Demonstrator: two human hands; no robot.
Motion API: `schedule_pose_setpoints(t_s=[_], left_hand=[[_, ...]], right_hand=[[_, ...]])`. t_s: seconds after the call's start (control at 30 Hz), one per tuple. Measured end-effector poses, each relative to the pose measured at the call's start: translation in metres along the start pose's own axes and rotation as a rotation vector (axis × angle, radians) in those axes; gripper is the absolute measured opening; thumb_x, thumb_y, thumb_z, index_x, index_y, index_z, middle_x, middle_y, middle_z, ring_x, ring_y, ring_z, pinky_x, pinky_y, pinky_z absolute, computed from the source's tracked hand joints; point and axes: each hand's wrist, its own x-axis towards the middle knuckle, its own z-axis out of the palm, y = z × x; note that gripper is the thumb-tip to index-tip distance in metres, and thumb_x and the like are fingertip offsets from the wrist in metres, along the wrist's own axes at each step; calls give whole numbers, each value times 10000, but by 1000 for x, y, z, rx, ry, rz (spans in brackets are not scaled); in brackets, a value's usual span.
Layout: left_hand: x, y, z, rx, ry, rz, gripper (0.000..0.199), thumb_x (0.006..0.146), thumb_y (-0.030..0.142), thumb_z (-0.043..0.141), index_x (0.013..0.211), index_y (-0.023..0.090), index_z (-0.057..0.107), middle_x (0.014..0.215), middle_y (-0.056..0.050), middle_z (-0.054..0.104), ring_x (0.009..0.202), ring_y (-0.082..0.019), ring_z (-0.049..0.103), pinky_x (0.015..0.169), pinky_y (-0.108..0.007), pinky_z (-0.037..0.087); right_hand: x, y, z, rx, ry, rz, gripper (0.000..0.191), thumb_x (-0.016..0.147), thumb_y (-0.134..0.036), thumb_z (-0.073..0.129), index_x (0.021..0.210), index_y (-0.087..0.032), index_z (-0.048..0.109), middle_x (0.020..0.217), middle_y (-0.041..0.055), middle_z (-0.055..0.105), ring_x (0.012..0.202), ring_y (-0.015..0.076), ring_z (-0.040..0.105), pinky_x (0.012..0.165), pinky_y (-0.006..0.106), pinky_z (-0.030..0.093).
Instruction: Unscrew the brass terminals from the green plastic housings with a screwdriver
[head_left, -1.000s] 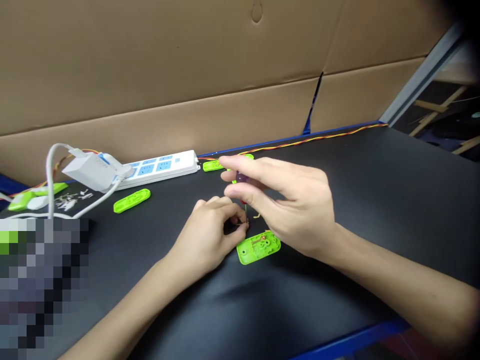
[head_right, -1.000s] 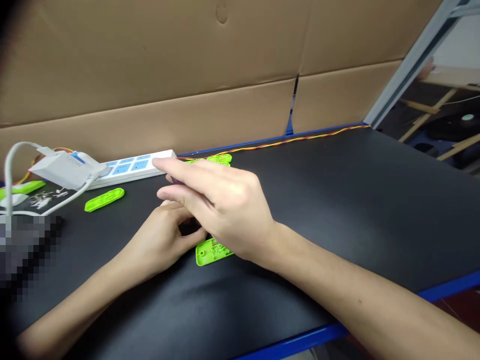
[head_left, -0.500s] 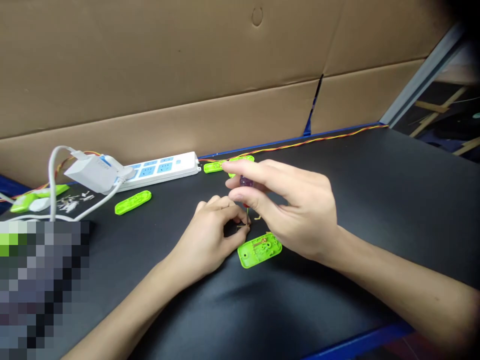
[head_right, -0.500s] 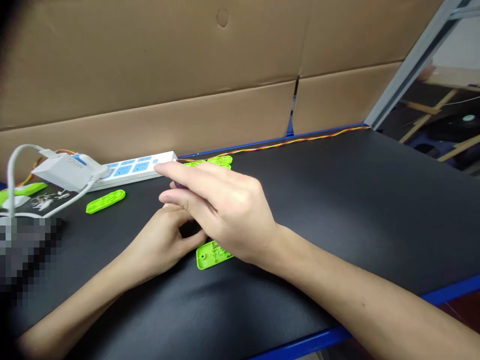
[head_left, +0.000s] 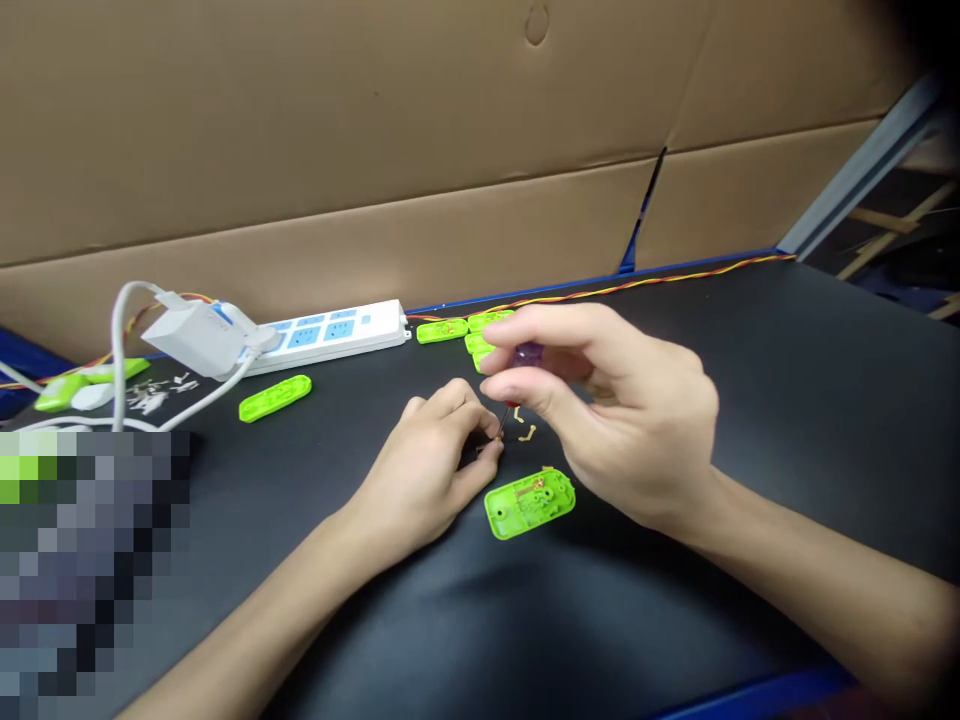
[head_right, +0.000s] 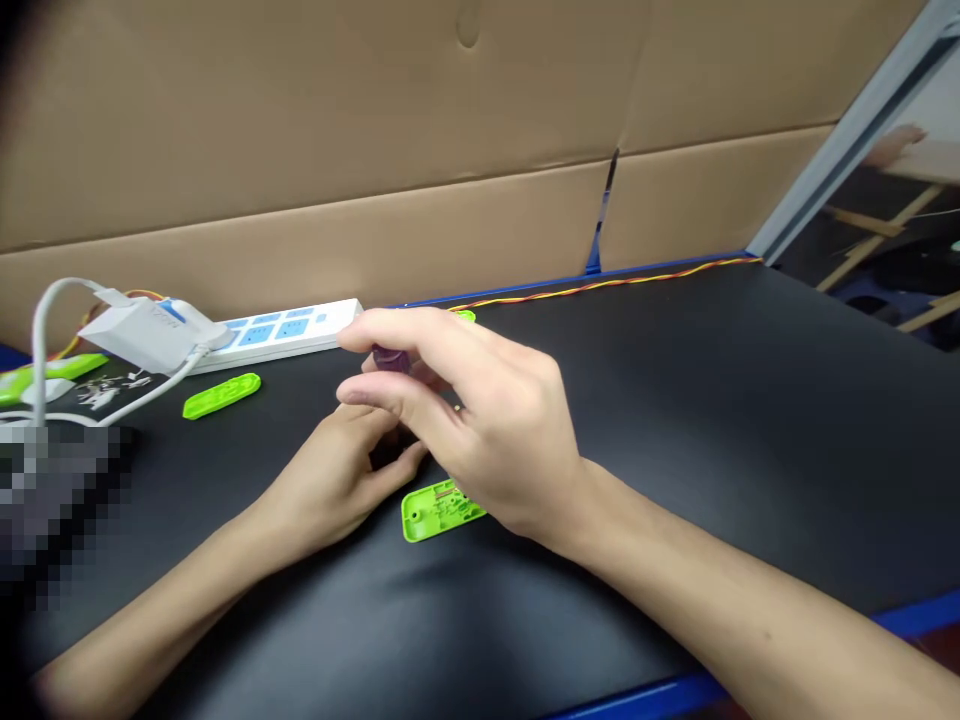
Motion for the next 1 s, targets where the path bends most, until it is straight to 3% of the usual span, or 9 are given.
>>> schedule_pose_setpoints(t_s=[0.2, 0.43, 0.7, 1.0], left_hand=[[-1, 2, -1, 38, 9, 15, 95, 914, 224, 496, 926, 199, 586, 963, -34, 589, 849, -186, 555, 774, -348, 434], [-1, -1, -1, 45, 0, 59, 80, 914, 207, 496, 927, 201, 575, 985, -31, 574, 906, -191, 554, 818, -355, 440], [-1, -1, -1, 76, -4, 86, 97, 911, 197, 494, 958, 195, 578, 1047, -50, 580, 970, -211, 554, 858, -377, 462], [0, 5, -2, 110, -11, 76, 153, 934, 223, 462, 996, 192, 599, 1121, -78, 609, 996, -230, 576, 908, -413, 467]], right_hand=[[0, 0, 0, 8, 44, 25, 171, 864, -167, 664, 1020, -236, 663, 960, -30, 748, 804, 104, 713, 809, 249, 624], [-1, 3, -4, 103, -92, 46, 235, 916, -115, 566, 1114, -227, 629, 1025, -19, 749, 881, 92, 732, 837, 233, 620], [0, 3, -6, 68, -144, 14, 239, 915, -113, 563, 1128, -205, 619, 1041, -14, 747, 879, 80, 725, 869, 216, 601], [0, 1, -5, 16, -53, -18, 231, 854, -127, 659, 1065, -221, 664, 1046, -26, 745, 864, 115, 720, 859, 247, 622]])
